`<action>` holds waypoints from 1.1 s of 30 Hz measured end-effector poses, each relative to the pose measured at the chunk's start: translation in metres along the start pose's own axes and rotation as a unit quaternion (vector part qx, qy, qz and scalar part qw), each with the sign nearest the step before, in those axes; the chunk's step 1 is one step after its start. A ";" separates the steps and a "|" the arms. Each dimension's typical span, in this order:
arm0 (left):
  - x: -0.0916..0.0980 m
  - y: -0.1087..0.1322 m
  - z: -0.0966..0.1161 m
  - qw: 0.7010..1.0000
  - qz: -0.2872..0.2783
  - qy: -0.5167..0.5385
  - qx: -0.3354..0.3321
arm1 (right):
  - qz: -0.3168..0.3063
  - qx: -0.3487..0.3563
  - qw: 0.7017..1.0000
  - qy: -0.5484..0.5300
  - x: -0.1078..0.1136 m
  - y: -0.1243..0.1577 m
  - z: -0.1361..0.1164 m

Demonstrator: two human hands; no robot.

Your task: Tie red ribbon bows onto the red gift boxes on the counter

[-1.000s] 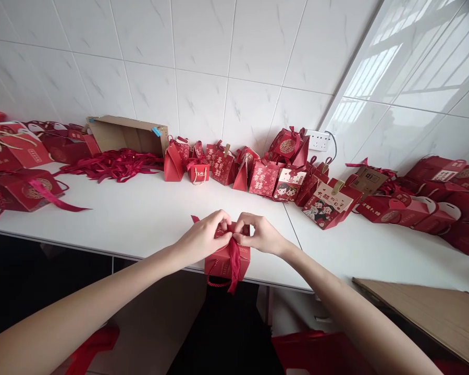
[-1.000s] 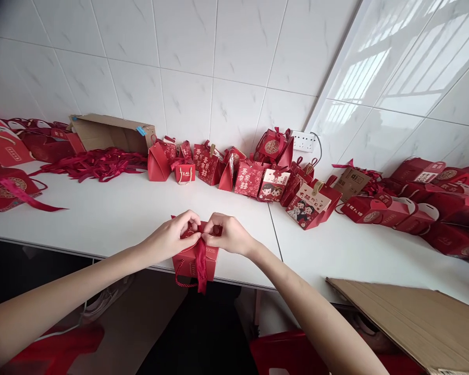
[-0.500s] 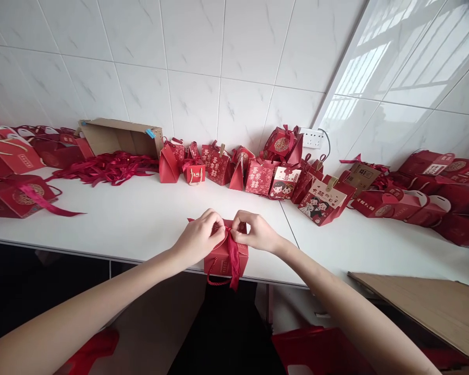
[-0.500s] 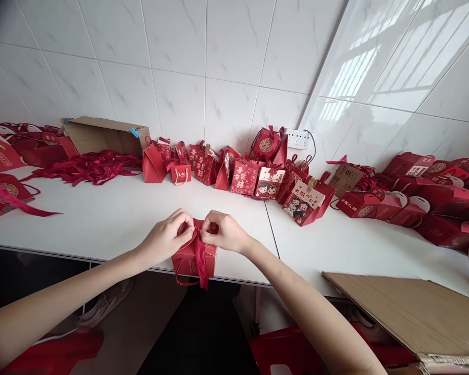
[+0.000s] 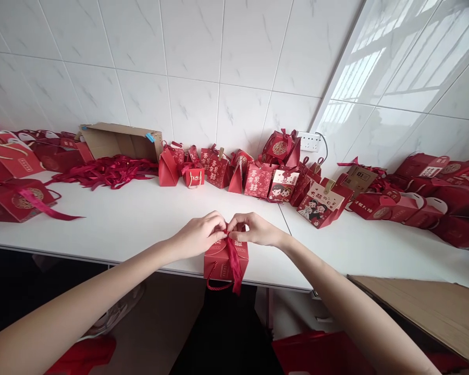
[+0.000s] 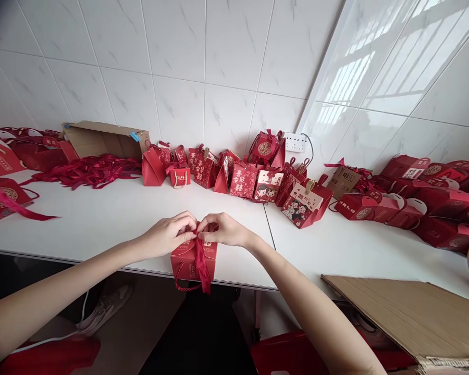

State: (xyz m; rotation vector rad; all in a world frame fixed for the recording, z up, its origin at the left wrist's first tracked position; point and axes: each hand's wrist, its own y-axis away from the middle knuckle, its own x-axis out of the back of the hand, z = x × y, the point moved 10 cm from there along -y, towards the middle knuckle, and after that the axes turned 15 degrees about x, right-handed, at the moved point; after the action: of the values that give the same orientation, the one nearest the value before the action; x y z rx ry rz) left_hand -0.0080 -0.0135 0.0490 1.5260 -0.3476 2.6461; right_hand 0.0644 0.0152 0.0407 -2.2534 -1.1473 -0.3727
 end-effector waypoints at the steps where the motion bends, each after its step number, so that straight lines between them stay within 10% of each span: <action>1: 0.002 0.000 -0.002 1.000 0.019 0.016 0.001 | -0.003 -0.005 1.000 -0.003 -0.001 0.000 0.000; 9: 0.005 -0.003 -0.007 0.998 0.045 0.027 0.034 | 0.041 -0.019 0.994 -0.097 0.009 0.004 0.003; 18: 0.013 -0.006 -0.024 0.977 0.062 0.149 0.138 | 0.005 0.028 0.985 0.171 0.001 0.001 -0.020; 33: 0.011 -0.004 -0.034 0.897 0.100 0.397 0.164 | 0.023 0.007 0.999 0.032 -0.003 -0.001 -0.006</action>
State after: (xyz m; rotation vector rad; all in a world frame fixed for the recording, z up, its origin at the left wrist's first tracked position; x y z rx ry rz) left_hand -0.0416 -0.0023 0.0431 0.3260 0.0109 3.3105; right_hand 0.0620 0.0099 0.0447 -2.2354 -1.0597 -0.4131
